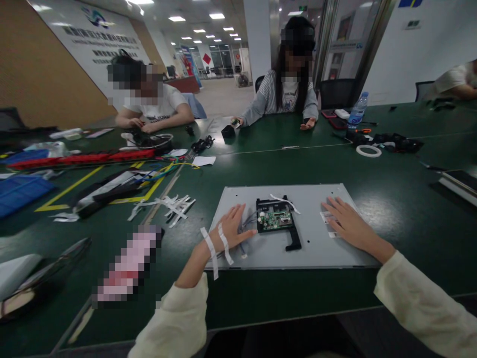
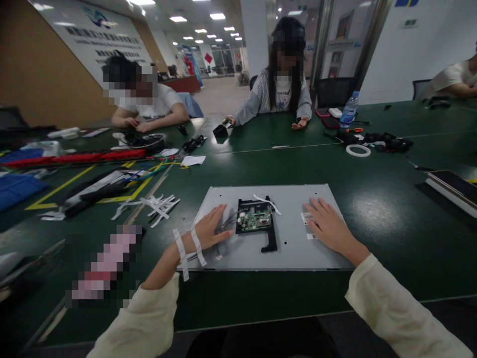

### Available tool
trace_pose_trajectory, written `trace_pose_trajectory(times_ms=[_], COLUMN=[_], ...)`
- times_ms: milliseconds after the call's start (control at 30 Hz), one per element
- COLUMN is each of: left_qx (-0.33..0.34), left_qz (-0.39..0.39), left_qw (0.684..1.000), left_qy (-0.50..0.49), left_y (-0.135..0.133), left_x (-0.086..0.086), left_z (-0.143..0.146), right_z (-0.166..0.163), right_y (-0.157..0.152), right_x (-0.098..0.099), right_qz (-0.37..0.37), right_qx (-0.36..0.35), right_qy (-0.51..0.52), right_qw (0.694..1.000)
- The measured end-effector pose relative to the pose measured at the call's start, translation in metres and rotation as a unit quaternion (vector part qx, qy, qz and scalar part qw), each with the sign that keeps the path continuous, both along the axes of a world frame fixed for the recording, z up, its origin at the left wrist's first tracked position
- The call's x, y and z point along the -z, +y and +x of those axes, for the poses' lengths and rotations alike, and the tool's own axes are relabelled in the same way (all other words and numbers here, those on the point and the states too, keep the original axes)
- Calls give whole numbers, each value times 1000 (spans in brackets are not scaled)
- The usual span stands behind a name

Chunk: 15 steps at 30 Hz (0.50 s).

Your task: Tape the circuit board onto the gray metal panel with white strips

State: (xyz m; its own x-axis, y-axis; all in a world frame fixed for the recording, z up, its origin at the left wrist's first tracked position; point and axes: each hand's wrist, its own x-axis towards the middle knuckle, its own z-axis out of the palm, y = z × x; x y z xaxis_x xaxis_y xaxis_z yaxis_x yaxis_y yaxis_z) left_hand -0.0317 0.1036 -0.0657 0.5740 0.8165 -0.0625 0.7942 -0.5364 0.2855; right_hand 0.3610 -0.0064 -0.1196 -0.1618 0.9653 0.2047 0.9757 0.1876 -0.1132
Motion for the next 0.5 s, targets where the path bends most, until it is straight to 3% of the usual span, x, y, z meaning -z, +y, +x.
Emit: trace_pose_trajectory(times_ms=[133,267,500], left_qx=[5,74,124], left_qz=[3,-23,-88], left_qw=[1000,996,979], left_qy=[7,-36,-133], left_y=[-18,-19,-3], left_x=[-13,-25,-21], left_z=[-1,13,31], right_z=[0,0,0], right_y=[1,1,1], right_x=[1,1,0], right_qz=[-7,-8,-4], right_qx=[-22,-19,-22], right_qy=[12,22,33], right_qw=[1000,1000,999])
